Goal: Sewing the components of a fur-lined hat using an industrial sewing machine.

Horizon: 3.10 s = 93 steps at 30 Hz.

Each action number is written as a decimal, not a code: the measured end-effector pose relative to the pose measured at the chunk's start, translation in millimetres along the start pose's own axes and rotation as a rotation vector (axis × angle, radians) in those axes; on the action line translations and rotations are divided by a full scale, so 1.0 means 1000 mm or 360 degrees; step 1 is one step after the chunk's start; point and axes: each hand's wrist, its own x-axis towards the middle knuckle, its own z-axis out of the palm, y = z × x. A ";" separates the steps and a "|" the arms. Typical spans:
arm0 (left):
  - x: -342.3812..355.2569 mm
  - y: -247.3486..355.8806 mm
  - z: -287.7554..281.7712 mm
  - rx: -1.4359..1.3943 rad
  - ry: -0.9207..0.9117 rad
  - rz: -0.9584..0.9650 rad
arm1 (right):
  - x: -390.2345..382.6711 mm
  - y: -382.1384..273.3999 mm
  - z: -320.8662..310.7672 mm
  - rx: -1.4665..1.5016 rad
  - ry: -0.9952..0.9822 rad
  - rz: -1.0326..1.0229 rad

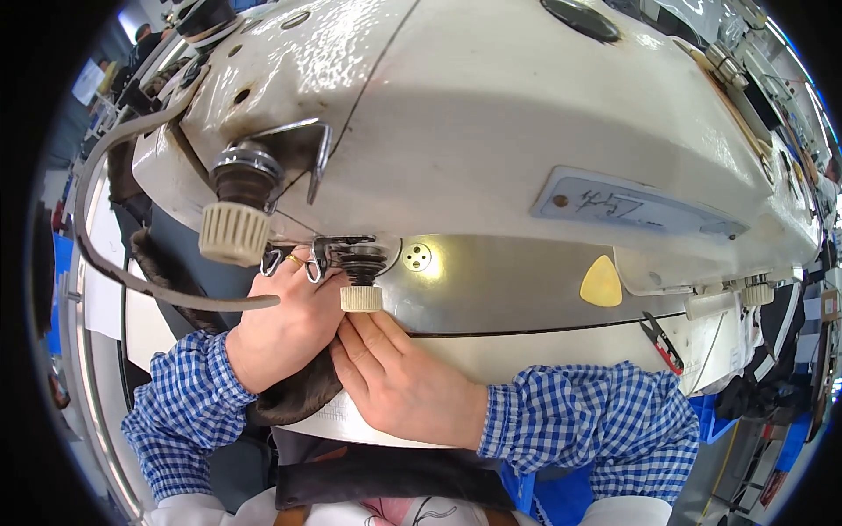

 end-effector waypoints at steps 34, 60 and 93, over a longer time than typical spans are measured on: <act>-0.041 0.097 -0.071 0.0371 -0.0485 0.0104 | -0.035 -0.075 0.032 0.0108 0.0108 0.0075; -0.040 0.045 -0.057 0.0074 0.0140 -0.0507 | -0.006 -0.028 0.020 -0.0046 0.0430 -0.0286; -0.043 0.037 -0.029 -0.1072 0.0027 -0.0999 | -0.026 0.001 0.000 0.0140 0.0189 -0.0192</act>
